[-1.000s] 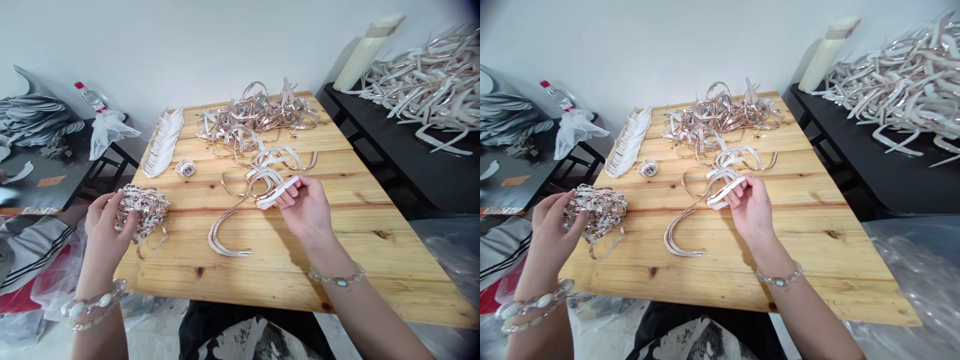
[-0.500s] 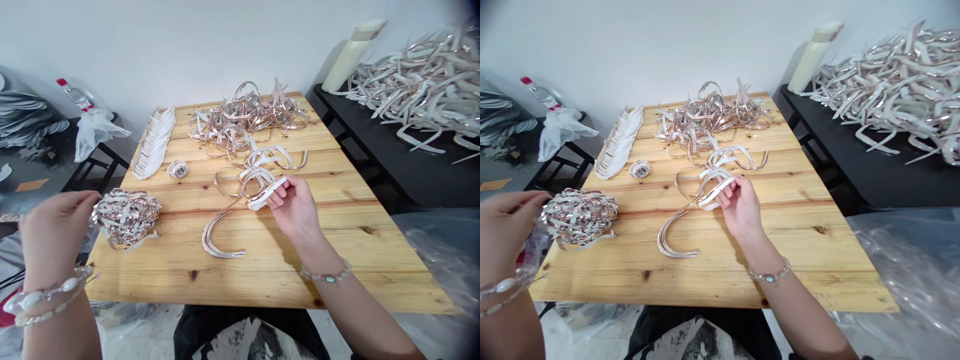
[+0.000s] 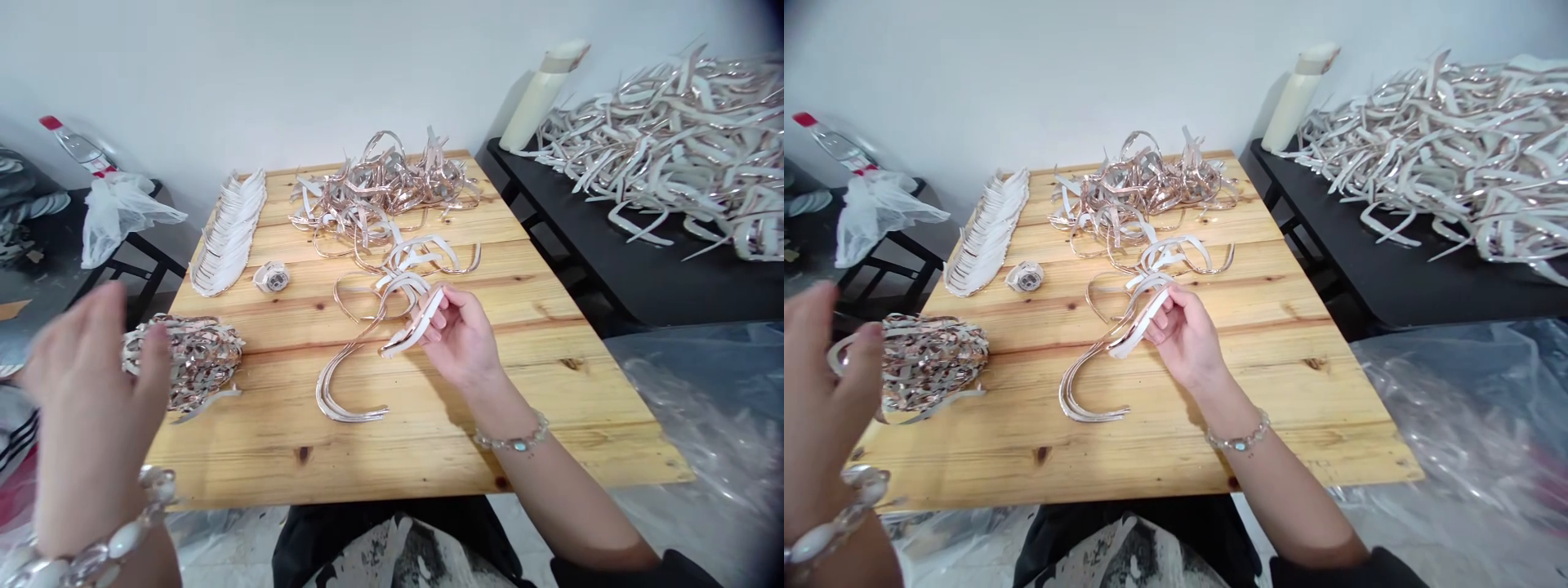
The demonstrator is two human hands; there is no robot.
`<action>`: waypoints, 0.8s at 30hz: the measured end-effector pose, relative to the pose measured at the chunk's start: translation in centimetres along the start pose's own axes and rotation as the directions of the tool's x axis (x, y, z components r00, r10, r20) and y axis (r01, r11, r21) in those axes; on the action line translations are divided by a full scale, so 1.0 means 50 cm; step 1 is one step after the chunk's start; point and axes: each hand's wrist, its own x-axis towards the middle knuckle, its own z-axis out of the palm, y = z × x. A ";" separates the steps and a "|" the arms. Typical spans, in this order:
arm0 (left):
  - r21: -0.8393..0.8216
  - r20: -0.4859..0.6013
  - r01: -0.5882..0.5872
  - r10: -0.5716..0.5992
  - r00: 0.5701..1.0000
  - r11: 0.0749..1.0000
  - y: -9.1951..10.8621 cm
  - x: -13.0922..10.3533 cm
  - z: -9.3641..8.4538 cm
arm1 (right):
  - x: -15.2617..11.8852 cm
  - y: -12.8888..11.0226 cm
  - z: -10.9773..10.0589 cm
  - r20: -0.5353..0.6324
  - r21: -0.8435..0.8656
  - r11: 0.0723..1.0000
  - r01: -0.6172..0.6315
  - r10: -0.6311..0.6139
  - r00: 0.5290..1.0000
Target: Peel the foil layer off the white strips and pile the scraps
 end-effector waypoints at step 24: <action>-0.775 0.249 -0.006 0.315 0.916 0.631 0.214 -0.092 0.181 | -0.030 0.049 -0.014 0.287 -0.787 0.579 0.215 0.034 0.957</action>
